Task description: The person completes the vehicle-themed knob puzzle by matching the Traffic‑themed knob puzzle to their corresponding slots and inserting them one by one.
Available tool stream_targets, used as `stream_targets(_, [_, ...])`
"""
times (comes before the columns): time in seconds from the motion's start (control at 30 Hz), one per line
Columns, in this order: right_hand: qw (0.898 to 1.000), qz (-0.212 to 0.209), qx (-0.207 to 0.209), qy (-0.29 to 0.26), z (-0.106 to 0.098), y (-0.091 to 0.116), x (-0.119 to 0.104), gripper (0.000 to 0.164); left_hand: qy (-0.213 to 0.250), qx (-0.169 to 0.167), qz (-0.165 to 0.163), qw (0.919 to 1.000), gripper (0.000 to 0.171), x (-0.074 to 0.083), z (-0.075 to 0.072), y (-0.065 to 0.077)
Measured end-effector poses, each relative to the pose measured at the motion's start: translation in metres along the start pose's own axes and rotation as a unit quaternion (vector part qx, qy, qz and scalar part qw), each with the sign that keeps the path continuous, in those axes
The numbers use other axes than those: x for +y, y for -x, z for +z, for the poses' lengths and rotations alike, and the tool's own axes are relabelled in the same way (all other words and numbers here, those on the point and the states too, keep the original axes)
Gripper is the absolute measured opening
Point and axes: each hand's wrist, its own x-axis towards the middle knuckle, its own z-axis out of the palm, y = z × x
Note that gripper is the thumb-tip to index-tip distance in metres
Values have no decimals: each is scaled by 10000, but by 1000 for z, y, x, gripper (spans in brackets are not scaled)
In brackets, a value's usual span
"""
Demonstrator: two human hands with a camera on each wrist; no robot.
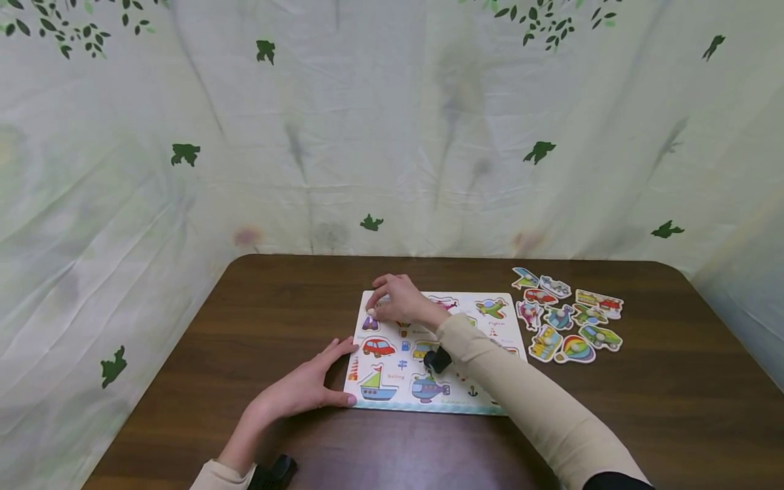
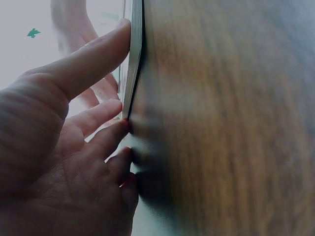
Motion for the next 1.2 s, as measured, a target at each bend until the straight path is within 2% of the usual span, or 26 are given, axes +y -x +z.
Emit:
stream_targets(0.2, [10000, 57, -4, 42, -4, 3, -3, 22, -42, -42, -62, 10000, 87, 0, 0, -1])
stream_targets(0.53, [9996, 13, 123, -266, -12, 14, -2, 25, -43, -42, -80, 9999, 88, -2, -1, -2])
stream_targets(0.87, [9978, -432, 350, -357, -22, 28, 6, 23, -11, -26, -140, 9999, 89, -3, 1, -3])
stream_targets(1.2, [9950, -523, 667, -531, -35, 50, 18, 24, 4, -22, -221, 9998, 89, -3, 2, -2])
